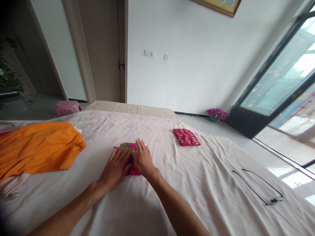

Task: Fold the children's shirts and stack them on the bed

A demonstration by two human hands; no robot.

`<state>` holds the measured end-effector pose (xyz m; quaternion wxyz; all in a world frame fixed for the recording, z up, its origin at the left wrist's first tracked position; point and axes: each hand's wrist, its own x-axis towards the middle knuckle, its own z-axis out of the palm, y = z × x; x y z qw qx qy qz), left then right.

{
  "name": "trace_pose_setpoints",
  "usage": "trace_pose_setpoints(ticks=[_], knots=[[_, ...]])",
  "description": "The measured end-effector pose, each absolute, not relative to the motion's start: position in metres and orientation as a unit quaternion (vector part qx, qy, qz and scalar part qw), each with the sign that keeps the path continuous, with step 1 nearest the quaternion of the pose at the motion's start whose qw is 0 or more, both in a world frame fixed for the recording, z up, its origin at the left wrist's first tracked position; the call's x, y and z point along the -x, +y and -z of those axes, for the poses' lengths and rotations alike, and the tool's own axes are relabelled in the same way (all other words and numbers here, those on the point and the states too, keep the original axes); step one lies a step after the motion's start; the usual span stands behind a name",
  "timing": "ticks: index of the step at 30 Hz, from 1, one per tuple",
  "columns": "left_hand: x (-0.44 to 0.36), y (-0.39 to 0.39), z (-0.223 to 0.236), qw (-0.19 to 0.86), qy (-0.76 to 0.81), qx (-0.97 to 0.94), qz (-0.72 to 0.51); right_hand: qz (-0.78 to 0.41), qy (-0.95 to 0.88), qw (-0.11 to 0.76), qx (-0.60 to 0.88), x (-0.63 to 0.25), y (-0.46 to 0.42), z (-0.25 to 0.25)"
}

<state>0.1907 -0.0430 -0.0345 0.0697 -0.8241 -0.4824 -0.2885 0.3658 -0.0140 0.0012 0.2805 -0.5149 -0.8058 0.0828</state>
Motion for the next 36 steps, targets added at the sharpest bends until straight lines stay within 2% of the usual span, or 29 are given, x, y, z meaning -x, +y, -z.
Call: trace_pose_setpoints(ticks=[4,8,14,18,23,26,30,36], knots=[[-0.178,-0.039,0.049,0.093,-0.537,0.803,0.241,-0.03,-0.818,0.208,0.536,-0.358,-0.026,0.014],[-0.169,-0.037,0.046,0.079,-0.553,0.798,0.227,-0.008,-0.826,0.181,0.534,-0.36,-0.027,0.024],[-0.159,-0.033,0.042,0.043,-0.578,0.761,0.29,-0.075,-0.812,0.197,0.544,-0.372,-0.023,0.01],[-0.155,-0.033,0.038,0.04,-0.587,0.744,0.317,-0.024,-0.833,0.215,0.509,-0.368,-0.03,0.013],[-0.158,-0.036,0.033,0.064,-0.592,0.748,0.294,-0.002,-0.854,0.208,0.477,-0.36,-0.036,0.03],[-0.158,-0.038,0.035,0.071,-0.599,0.749,0.273,-0.029,-0.834,0.231,0.501,-0.367,-0.034,0.027],[-0.157,-0.037,0.041,0.073,-0.608,0.743,0.271,-0.072,-0.724,0.268,0.632,-0.387,-0.03,0.011],[-0.16,-0.038,0.04,0.062,-0.627,0.73,0.265,-0.204,-0.685,0.139,0.685,-0.403,-0.022,-0.009]])
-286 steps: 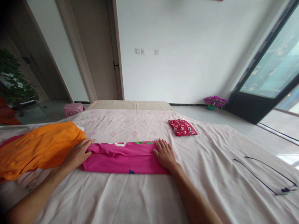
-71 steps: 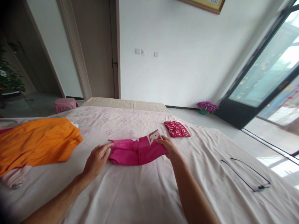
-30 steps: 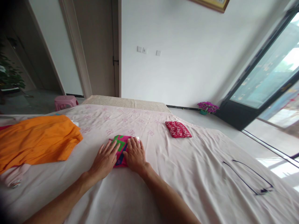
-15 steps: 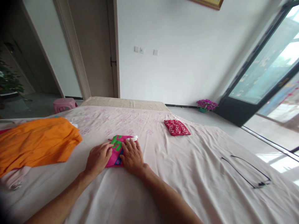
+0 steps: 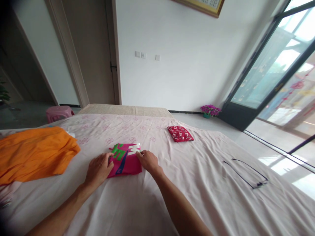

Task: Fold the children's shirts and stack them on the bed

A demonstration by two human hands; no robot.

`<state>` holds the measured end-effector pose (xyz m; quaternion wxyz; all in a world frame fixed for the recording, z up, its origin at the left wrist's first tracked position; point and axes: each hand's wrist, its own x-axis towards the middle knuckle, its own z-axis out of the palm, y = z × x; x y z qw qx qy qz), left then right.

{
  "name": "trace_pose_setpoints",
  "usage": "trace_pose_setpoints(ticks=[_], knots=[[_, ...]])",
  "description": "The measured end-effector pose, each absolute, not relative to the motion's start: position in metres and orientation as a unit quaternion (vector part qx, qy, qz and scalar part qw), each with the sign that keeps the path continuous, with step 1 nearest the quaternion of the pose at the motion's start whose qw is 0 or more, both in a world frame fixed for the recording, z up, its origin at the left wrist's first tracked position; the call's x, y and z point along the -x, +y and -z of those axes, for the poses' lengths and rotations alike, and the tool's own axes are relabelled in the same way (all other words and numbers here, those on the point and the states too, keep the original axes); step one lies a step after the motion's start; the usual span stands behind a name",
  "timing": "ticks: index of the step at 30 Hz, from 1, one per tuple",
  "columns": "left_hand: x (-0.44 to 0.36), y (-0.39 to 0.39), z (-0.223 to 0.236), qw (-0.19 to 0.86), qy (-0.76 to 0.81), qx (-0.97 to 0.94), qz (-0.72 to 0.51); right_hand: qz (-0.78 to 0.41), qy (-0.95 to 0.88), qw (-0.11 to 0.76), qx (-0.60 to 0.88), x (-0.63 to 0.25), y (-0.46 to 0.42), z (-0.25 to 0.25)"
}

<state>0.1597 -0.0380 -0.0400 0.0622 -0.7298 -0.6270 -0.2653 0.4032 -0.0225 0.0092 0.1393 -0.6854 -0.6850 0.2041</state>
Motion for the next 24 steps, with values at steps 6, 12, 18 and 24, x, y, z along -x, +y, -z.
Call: trace_pose_setpoints(ticks=[6,12,18,24], knots=[[-0.159,-0.043,0.037,0.046,-0.643,0.721,0.253,-0.28,-0.622,0.232,0.693,-0.386,-0.013,-0.002],[-0.154,-0.038,0.045,0.04,-0.644,0.717,0.262,-0.582,-0.428,0.462,0.514,-0.365,-0.013,0.011],[-0.154,-0.041,0.04,0.061,-0.591,0.728,0.342,-0.619,-0.431,0.5,0.426,-0.367,-0.011,0.006],[-0.164,-0.041,0.035,0.061,-0.471,0.776,0.414,-0.458,-0.576,0.397,0.548,-0.402,0.002,0.015]])
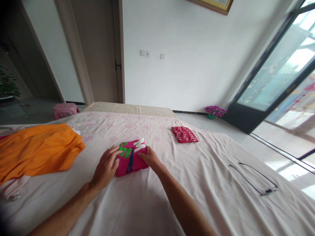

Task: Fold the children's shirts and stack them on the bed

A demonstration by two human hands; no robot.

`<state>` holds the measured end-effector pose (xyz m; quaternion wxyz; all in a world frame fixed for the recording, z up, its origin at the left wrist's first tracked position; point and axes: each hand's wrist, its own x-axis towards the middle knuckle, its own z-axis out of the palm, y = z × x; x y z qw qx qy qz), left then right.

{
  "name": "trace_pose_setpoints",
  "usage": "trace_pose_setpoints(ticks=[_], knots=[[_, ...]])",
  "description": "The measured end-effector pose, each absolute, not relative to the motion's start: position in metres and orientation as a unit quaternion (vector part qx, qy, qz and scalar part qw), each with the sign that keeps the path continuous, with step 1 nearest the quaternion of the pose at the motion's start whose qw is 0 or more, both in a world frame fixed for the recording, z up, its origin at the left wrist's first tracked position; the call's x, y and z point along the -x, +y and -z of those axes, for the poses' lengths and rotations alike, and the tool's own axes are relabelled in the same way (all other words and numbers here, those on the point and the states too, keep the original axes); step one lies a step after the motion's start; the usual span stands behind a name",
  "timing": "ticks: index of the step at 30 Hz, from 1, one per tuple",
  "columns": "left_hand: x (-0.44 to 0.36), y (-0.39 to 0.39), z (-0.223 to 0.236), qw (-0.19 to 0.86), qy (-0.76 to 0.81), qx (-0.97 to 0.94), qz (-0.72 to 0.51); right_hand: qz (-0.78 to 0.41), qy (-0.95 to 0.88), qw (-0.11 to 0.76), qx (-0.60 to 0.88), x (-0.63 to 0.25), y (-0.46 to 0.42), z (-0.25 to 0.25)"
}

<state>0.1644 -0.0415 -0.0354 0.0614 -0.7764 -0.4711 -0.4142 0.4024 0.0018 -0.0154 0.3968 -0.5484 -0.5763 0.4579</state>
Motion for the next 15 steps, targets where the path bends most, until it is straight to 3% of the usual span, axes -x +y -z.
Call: trace_pose_setpoints(ticks=[6,15], knots=[[-0.184,-0.027,0.035,0.043,-0.462,0.784,0.412,-0.147,-0.708,0.299,0.623,-0.407,0.005,-0.006],[-0.204,-0.008,0.045,0.063,-0.53,0.805,0.258,-0.014,-0.821,0.191,0.537,-0.37,-0.003,0.019]])
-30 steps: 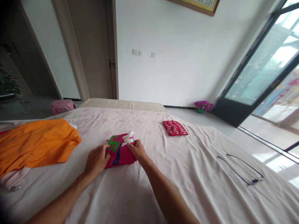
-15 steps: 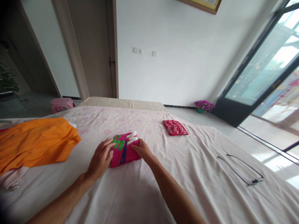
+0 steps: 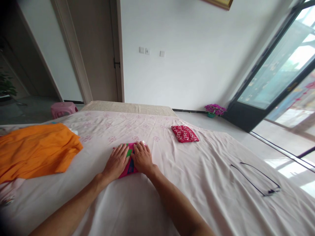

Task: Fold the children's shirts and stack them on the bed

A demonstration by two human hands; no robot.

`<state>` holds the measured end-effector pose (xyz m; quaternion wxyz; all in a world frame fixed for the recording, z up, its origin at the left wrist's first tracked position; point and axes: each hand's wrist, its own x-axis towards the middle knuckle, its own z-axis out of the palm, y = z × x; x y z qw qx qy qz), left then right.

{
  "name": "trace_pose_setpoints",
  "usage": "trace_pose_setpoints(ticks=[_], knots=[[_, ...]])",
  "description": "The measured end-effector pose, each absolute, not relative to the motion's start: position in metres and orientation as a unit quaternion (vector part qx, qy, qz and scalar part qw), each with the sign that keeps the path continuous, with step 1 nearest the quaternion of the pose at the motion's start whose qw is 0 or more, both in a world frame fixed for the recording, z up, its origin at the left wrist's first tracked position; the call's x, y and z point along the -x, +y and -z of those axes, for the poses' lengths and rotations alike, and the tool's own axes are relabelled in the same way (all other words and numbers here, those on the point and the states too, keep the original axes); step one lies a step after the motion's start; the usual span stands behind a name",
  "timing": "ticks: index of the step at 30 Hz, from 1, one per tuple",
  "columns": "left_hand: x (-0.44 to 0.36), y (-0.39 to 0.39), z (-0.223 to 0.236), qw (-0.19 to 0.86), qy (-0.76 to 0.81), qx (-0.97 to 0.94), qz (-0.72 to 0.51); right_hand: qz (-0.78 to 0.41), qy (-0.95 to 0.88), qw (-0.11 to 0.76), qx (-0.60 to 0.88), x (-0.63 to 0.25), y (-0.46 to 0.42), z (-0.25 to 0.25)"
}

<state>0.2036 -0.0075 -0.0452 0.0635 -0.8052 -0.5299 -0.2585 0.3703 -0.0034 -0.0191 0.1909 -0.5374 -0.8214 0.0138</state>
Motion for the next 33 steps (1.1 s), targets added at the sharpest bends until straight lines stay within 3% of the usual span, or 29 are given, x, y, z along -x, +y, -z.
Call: trace_pose_setpoints(ticks=[7,16,23,29,33], knots=[[-0.192,-0.015,0.062,0.066,-0.572,0.79,0.209,-0.05,-0.818,0.227,0.526,-0.388,0.006,0.039],[-0.175,-0.009,0.059,0.037,-0.626,0.717,0.304,-0.293,-0.621,0.293,0.666,-0.422,0.02,0.019],[-0.166,-0.003,0.053,-0.049,-0.635,0.673,0.376,-0.588,-0.508,0.317,0.544,-0.405,0.02,-0.002],[-0.164,-0.003,0.048,-0.141,-0.671,0.602,0.409,-0.657,-0.5,0.407,0.391,-0.383,-0.002,-0.01],[-0.163,-0.003,0.046,-0.181,-0.666,0.589,0.421,-0.686,-0.445,0.438,0.373,-0.377,-0.01,0.001]])
